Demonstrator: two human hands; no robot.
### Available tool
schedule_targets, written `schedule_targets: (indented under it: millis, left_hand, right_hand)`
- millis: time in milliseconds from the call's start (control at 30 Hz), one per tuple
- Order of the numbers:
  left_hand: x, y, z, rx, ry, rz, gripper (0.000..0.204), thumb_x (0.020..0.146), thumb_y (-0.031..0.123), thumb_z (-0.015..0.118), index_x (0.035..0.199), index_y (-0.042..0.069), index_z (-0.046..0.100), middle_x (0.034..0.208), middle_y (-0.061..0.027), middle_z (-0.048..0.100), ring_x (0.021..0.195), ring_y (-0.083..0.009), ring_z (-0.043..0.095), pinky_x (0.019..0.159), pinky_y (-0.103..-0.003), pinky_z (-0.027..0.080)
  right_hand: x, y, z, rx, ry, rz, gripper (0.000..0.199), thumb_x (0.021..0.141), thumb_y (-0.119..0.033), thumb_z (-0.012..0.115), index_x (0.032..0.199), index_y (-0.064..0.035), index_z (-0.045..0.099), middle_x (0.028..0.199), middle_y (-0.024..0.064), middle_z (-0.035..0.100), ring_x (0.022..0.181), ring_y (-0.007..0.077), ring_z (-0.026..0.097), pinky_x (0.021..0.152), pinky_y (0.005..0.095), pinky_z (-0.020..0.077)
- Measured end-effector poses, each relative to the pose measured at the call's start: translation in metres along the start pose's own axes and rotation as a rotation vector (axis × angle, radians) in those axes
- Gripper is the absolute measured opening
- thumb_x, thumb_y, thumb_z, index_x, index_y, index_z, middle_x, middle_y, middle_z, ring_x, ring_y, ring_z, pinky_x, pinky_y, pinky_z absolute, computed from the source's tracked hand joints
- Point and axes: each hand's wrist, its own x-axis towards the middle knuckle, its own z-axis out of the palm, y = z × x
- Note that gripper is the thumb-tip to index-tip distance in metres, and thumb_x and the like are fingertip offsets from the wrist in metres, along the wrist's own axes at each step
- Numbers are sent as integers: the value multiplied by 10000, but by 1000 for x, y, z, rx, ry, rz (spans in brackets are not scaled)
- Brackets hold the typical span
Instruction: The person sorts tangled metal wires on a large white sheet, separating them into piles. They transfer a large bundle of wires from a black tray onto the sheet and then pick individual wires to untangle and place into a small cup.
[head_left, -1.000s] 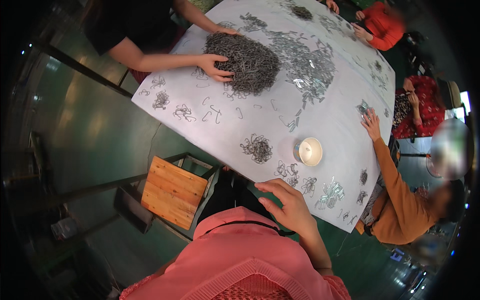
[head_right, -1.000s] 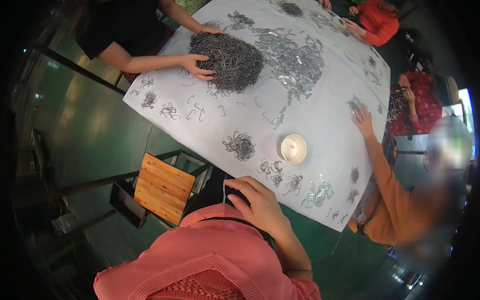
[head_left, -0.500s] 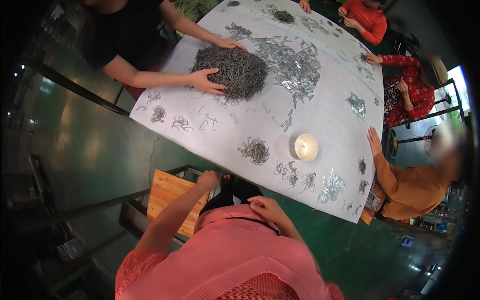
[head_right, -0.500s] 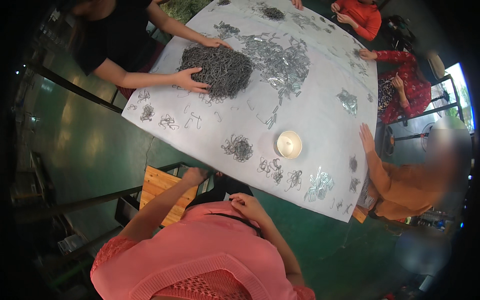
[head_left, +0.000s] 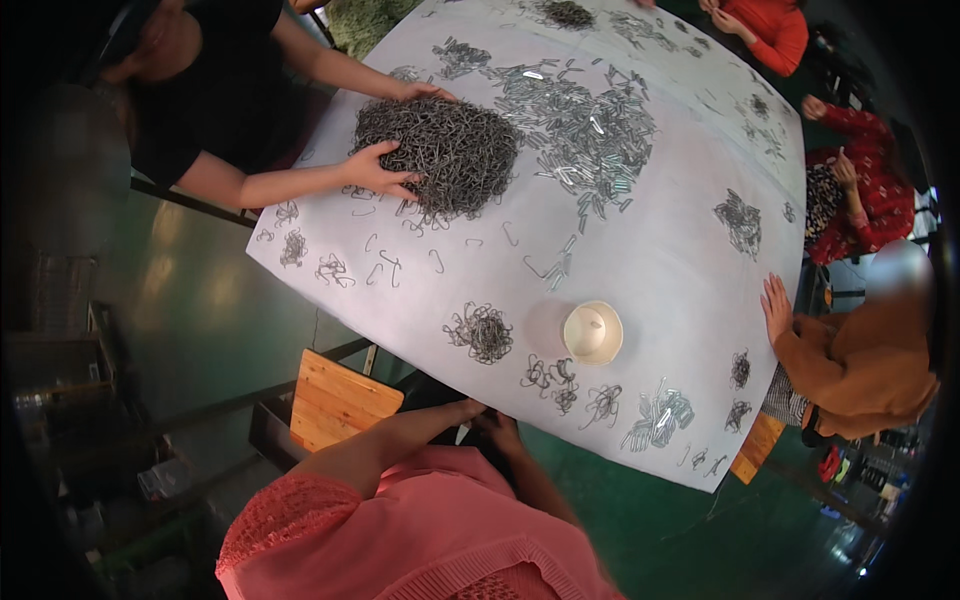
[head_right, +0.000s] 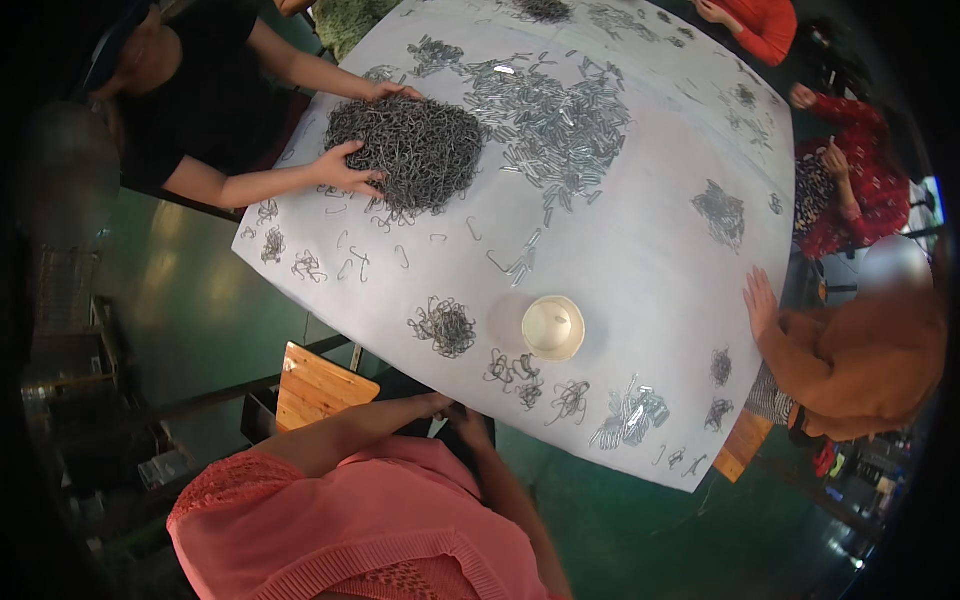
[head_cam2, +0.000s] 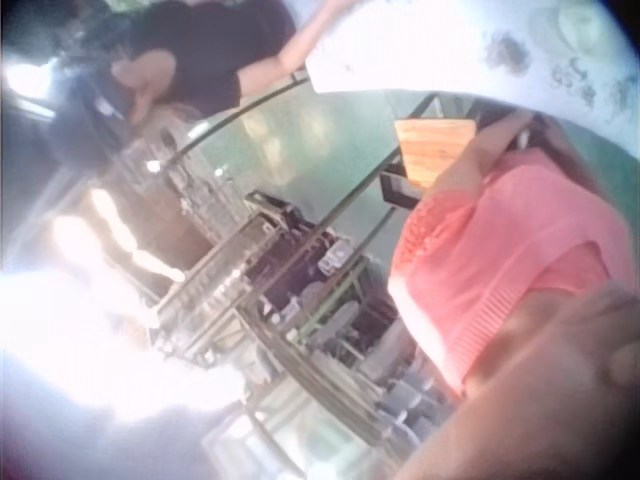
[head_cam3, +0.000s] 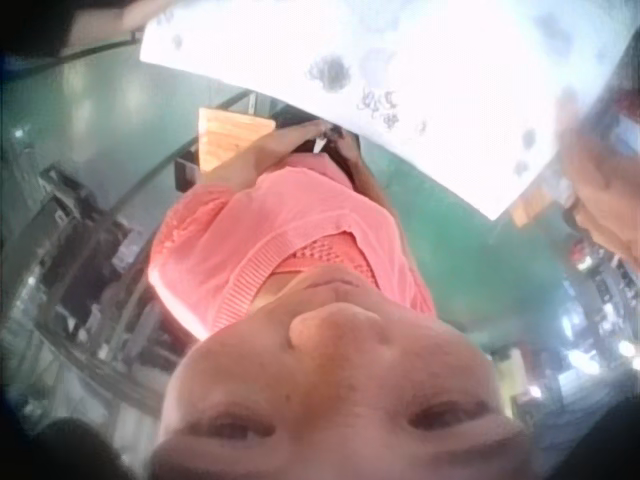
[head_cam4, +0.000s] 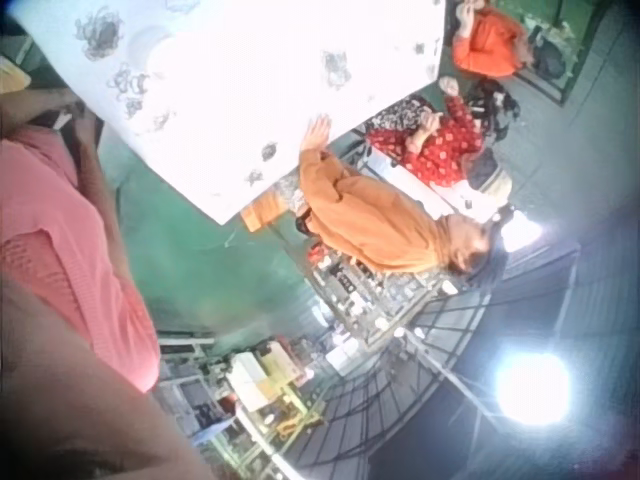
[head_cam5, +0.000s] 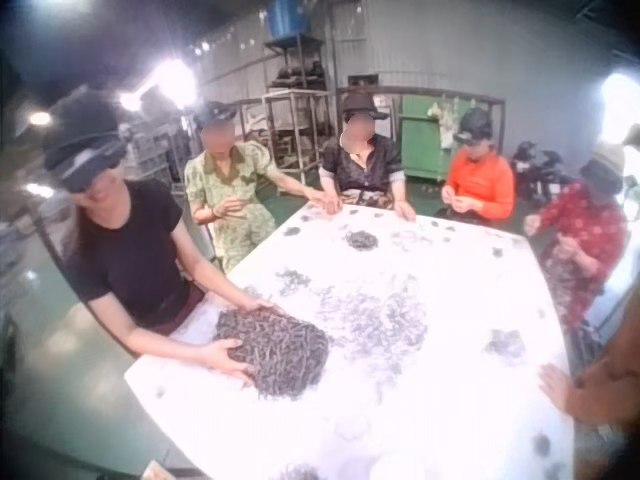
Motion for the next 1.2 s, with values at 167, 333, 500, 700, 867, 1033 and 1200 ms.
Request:
schedule_targets:
  millis: [167, 333, 500, 700, 867, 1033, 1200]
  left_hand:
    - [-9, 10, -7, 73, -81, -66, 442, 896, 349, 435, 1234, 92, 557, 1244, -196, 546, 1074, -349, 572, 904, -438, 469]
    - [-9, 4, -22, 132, -118, -71, 423, 895, 328, 434, 1223, 92, 561, 1234, -198, 550, 1057, -358, 574, 894, -444, 469]
    - [-10, -7, -50, 213, -131, -31, 405, 894, 306, 433, 1212, 91, 565, 1224, -200, 555, 1041, -367, 576, 885, -449, 470]
    - [-14, -31, -83, 300, -129, 57, 384, 893, 280, 432, 1198, 91, 570, 1211, -202, 560, 1022, -377, 578, 875, -455, 470]
    - [-30, -55, -106, 362, -86, 141, 367, 892, 259, 432, 1187, 91, 574, 1201, -204, 564, 1005, -386, 580, 866, -460, 470]
    - [-50, -91, -138, 492, 76, 350, 352, 892, 237, 431, 1176, 91, 578, 1190, -206, 569, 989, -395, 581, 857, -466, 470]
    - [-60, -162, -150, 247, 62, 346, 288, 821, 145, 492, 1072, 55, 604, 1050, -251, 595, 935, -420, 583, 825, -467, 478]
  right_hand:
    - [10, 29, 6, -58, 29, -212, 513, 805, -262, 706, 1204, 2, 521, 1107, 127, 616, 980, 241, 600, 864, 343, 461]
    - [24, 32, 26, 141, 163, -300, 537, 768, -279, 745, 1163, 20, 538, 1065, 138, 625, 986, 251, 588, 855, 353, 459]
    - [42, 31, 43, 102, 263, -372, 503, 737, -270, 771, 1098, 19, 572, 1049, 147, 621, 976, 262, 576, 855, 376, 456]
    - [45, 8, 68, 40, 316, -328, 431, 751, -218, 758, 1067, 20, 588, 1025, 140, 626, 960, 262, 578, 847, 373, 452]
    - [60, 19, 90, 12, 236, -276, 437, 755, -249, 733, 1093, -12, 590, 1040, 166, 632, 966, 298, 601, 840, 394, 458]
    - [78, 22, 112, -510, 553, -35, 335, 799, -315, 634, 1041, -84, 644, 1004, 200, 645, 934, 382, 613, 814, 461, 478]
    - [90, 47, 118, -690, 633, -93, 193, 835, -286, 588, 956, -171, 685, 924, 121, 674, 839, 319, 651, 742, 418, 512]
